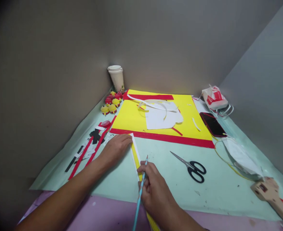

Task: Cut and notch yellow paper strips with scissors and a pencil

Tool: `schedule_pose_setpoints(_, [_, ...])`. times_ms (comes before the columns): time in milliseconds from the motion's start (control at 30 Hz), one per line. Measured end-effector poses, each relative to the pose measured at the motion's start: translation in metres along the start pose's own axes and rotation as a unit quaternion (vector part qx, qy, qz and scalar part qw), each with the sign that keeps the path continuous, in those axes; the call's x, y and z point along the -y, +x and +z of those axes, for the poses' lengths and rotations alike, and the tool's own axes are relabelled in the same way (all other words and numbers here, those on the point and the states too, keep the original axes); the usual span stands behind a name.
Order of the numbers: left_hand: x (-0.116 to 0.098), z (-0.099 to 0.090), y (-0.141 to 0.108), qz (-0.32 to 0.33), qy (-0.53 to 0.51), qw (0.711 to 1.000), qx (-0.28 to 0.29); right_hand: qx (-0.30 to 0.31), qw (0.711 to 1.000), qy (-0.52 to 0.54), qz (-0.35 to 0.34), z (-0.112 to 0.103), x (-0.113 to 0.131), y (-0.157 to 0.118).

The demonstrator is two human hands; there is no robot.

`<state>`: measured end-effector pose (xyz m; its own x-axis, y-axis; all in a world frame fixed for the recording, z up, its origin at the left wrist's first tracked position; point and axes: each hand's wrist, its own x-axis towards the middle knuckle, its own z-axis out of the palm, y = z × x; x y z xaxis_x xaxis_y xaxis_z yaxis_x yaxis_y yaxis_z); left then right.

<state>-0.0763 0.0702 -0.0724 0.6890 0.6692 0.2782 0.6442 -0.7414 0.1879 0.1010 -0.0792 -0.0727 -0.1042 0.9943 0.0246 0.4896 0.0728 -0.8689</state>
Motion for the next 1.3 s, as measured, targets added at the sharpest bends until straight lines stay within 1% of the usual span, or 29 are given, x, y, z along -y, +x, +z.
schedule_pose_setpoints(100, [0.0,0.0,-0.001,-0.005,-0.013,1.0,0.016,-0.004,1.0,-0.016,-0.025,0.007,-0.004,-0.005])
schedule_pose_setpoints(267, [-0.001,0.0,-0.002,-0.012,-0.021,1.0,0.019,0.018,0.996,-0.058,-0.073,0.013,-0.009,-0.009])
schedule_pose_setpoints(400, [0.0,0.0,-0.004,-0.02,-0.039,0.999,0.016,0.029,0.992,-0.097,-0.071,0.012,-0.007,-0.01])
schedule_pose_setpoints(533, [0.006,0.003,-0.005,-0.037,-0.087,0.996,-0.003,0.025,0.989,-0.123,-0.083,0.012,-0.005,-0.01])
schedule_pose_setpoints(633, [0.01,0.005,-0.004,-0.041,-0.103,0.994,-0.016,0.024,0.986,-0.141,-0.088,0.013,-0.006,-0.01])
schedule_pose_setpoints(800, [0.011,0.006,-0.005,-0.033,-0.078,0.996,-0.02,0.038,0.984,-0.156,-0.081,0.014,-0.007,-0.011])
schedule_pose_setpoints(1000, [0.004,0.003,-0.01,-0.021,-0.026,0.999,0.016,0.025,0.981,-0.164,-0.105,0.013,-0.007,-0.011])
schedule_pose_setpoints(1167, [0.001,0.003,-0.014,-0.008,-0.016,1.0,0.02,0.02,0.977,-0.179,-0.111,0.014,-0.006,-0.01])
schedule_pose_setpoints(1300, [0.002,0.005,-0.016,-0.001,-0.008,0.999,0.032,0.002,0.975,-0.185,-0.121,0.017,-0.007,-0.01])
